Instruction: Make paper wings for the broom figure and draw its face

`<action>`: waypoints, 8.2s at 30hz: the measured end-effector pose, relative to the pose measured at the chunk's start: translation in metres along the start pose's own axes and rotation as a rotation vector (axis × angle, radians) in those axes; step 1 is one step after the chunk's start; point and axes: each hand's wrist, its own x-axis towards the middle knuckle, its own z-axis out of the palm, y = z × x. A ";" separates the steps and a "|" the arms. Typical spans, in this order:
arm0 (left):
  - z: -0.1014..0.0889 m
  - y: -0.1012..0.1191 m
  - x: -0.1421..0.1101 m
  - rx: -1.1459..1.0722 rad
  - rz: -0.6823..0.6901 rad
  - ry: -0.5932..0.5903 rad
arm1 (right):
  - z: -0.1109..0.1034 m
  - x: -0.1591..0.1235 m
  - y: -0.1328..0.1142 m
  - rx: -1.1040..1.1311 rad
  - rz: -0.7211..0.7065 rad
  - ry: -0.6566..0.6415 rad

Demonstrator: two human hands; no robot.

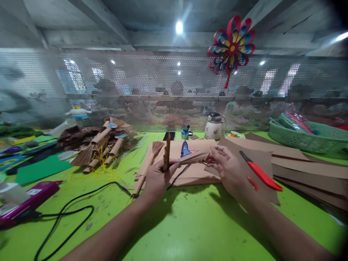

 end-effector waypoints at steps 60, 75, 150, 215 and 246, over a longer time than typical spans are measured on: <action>0.010 -0.001 -0.004 -0.196 -0.199 -0.446 | -0.002 -0.015 0.012 -0.434 -0.261 -0.697; 0.011 0.000 -0.011 -0.209 -0.188 -0.579 | 0.005 -0.014 0.017 -0.410 -0.211 -0.369; 0.016 -0.001 -0.018 -0.174 -0.356 -0.658 | -0.012 0.010 0.021 -0.322 0.000 -0.539; 0.011 0.000 -0.017 -0.167 -0.337 -0.458 | 0.003 -0.007 0.021 -0.179 0.046 -0.430; 0.016 -0.010 -0.014 -0.073 -0.411 -0.585 | 0.003 -0.001 0.041 -0.128 0.210 -0.190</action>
